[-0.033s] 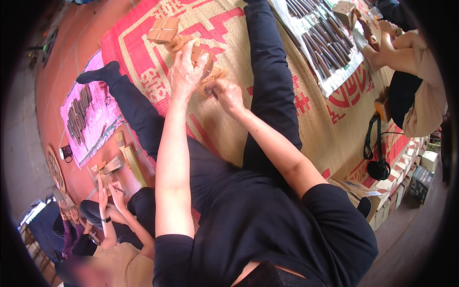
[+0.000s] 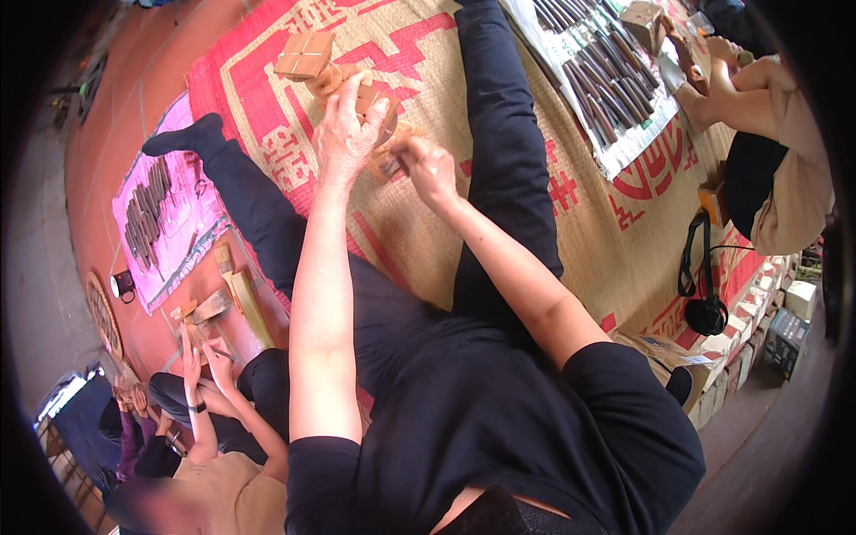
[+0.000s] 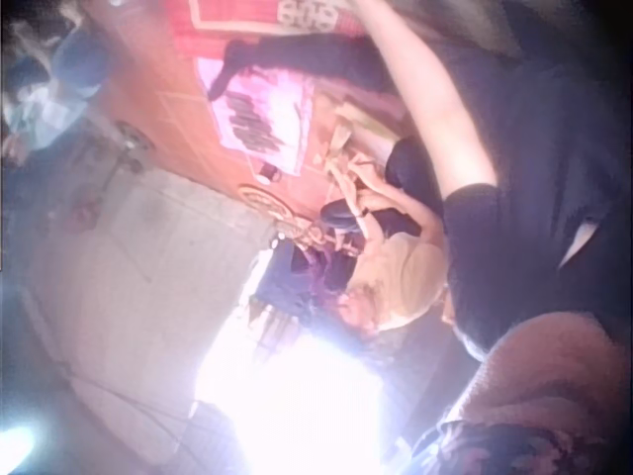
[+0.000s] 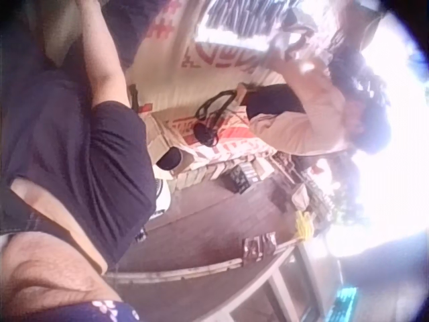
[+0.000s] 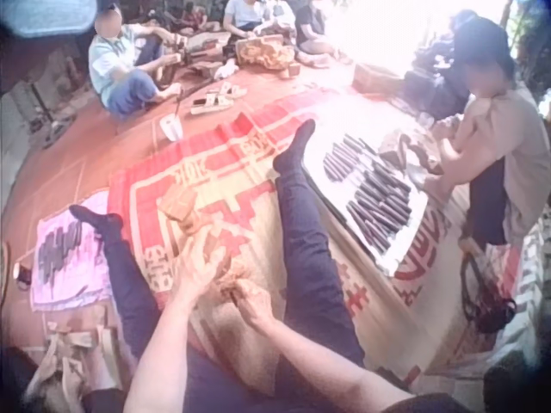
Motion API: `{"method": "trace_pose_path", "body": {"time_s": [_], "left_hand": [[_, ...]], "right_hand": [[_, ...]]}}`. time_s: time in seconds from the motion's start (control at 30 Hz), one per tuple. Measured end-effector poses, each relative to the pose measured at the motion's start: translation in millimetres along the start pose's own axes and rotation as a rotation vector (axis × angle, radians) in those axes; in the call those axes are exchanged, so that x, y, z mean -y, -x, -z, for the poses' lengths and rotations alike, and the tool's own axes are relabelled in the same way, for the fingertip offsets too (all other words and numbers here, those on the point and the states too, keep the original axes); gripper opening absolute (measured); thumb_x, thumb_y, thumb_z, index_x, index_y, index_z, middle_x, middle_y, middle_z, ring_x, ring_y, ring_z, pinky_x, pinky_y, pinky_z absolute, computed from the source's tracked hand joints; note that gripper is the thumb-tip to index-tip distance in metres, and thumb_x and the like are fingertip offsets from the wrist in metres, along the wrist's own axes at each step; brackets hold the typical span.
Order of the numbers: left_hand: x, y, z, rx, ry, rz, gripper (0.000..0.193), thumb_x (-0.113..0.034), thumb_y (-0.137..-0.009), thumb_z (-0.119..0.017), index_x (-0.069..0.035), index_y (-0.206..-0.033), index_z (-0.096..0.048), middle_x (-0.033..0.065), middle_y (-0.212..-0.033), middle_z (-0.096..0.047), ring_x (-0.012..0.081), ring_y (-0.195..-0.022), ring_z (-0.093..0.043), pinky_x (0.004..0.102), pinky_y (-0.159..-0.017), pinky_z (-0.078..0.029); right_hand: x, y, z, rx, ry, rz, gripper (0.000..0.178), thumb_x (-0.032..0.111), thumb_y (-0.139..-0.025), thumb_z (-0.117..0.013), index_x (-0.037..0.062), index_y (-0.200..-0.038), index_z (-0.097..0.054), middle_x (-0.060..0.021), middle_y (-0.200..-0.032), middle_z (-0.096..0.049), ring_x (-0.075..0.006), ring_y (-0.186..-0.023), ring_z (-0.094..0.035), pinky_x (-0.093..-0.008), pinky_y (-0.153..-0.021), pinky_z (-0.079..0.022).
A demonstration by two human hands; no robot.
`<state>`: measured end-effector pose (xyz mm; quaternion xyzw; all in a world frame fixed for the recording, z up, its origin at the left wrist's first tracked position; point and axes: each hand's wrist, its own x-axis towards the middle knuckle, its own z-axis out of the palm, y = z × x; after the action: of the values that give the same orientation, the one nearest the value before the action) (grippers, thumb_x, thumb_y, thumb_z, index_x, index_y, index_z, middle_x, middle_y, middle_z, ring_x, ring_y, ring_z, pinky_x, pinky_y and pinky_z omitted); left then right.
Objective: The person sits on a mat and carves a small wooden object using a knife. They rotate the object frequently to shape different sides. Other people are visible in the background also working on similar wooden items.
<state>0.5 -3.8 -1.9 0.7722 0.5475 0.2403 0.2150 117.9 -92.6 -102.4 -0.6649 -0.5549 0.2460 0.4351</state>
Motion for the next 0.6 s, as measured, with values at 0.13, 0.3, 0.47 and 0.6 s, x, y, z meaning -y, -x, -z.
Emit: {"method": "trace_pose_path", "body": {"time_s": [0.13, 0.3, 0.47, 0.6], "left_hand": [[-3, -4, -2, 0.018, 0.008, -0.008, 0.057, -0.051, -0.094, -0.058, -0.021, -0.141, -0.049, 0.0185, -0.123, -0.060, 0.0363, -0.110, -0.063, 0.0462, -0.092, -0.051], [-5, -1, -1, 0.012, 0.008, 0.000, 0.056, -0.051, -0.094, -0.058, -0.020, -0.141, -0.049, 0.0185, -0.121, -0.061, 0.0358, -0.108, -0.064, 0.0462, -0.091, -0.051], [-4, 0, 1, -0.025, 0.011, -0.021, 0.053, -0.050, -0.093, -0.060, -0.024, -0.138, -0.051, 0.0166, -0.117, -0.062, 0.0350, -0.102, -0.067, 0.0465, -0.087, -0.052], [0, -1, -3, -0.038, -0.011, -0.032, 0.054, -0.049, -0.093, -0.060, -0.023, -0.139, -0.050, 0.0168, -0.118, -0.062, 0.0350, -0.103, -0.067, 0.0457, -0.087, -0.053]], "right_hand": [[-6, -21, -15, -0.131, 0.066, 0.017, 0.011, 0.011, -0.090, -0.058, 0.0130, -0.095, -0.068, -0.0086, -0.083, -0.070, -0.0315, -0.076, -0.069, -0.0424, -0.067, -0.053], [-6, 23, -17, 0.095, 0.037, 0.154, 0.013, 0.009, -0.089, -0.061, 0.0120, -0.097, -0.070, -0.0096, -0.082, -0.070, -0.0277, -0.075, -0.069, -0.0380, -0.067, -0.053], [9, -9, 3, -0.036, -0.112, -0.123, 0.009, 0.010, -0.091, -0.060, 0.0120, -0.094, -0.068, -0.0073, -0.086, -0.071, -0.0277, -0.082, -0.070, -0.0395, -0.069, -0.053], [9, -6, -14, -0.077, -0.044, -0.080, 0.008, 0.012, -0.091, -0.061, 0.0116, -0.096, -0.067, -0.0065, -0.085, -0.072, -0.0279, -0.082, -0.070, -0.0392, -0.071, -0.054]]}}
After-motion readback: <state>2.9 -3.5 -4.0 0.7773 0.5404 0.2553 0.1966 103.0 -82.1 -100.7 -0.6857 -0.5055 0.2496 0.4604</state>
